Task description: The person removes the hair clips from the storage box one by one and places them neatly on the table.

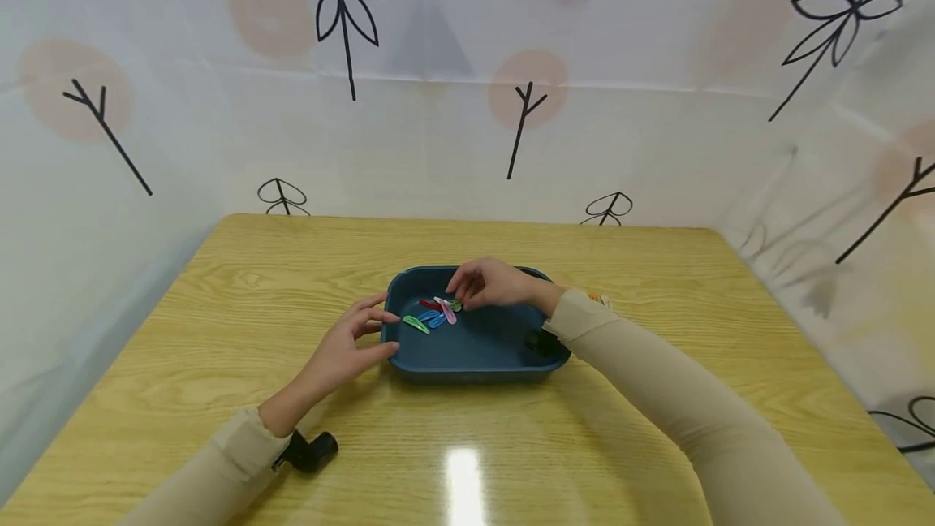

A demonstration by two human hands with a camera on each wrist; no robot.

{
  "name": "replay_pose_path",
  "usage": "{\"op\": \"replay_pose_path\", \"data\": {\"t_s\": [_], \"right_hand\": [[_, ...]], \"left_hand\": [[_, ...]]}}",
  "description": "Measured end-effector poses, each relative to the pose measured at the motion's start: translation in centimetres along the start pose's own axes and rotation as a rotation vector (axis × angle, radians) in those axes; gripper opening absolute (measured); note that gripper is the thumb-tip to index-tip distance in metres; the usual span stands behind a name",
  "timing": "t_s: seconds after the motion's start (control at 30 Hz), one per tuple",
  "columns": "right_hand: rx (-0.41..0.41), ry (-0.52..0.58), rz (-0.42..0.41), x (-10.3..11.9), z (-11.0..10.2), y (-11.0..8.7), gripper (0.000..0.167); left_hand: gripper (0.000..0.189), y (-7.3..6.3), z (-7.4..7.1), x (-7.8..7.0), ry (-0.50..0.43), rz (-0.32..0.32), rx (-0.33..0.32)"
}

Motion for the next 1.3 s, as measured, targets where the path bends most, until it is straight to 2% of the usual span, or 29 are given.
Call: {"op": "replay_pose_path", "data": {"t_s": [0.17,0.33,0.5,0.7,1.0,1.3], "right_hand": [[0.062,-0.081,-0.040,-0.1,0.6,0.9,0.026],[0.098,-0.136,-0.032,-0.4,1.2,1.5,0.027],[0.084,-0.265,0.011,-0.5,1.5,1.7,0.031],[0.067,-0.392,0.015,-0.5,2.1,1.9,0.025],[0.049,-0.445,0.075,-0.7,1.9,1.8,0.017],[0.085,-0.368,0.094,-1.1,1.9,1.7,0.022]], "left_hand": [[0.032,0.0,0.0,-0.1,0.002,-0.001,0.001],[0.032,0.0,0.1,-0.1,0.010,-0.002,0.001],[0.033,0.1,0.1,-0.1,0.020,0.011,-0.002],[0.033,0.1,0.1,0.0,0.019,0.012,-0.008],[0.033,0.1,0.1,0.0,0.018,0.013,-0.008],[0.033,0.1,0.1,0.1,0.009,0.007,-0.006]]}}
Point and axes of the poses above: each hand's wrist, its own y-axis towards the middle knuckle, its own z-axis out of the palm, x = y × z, the point moved 7 cm from there along y, towards the middle knuckle, and after that the axes turned 12 degrees about x, right-handed, at the moved point
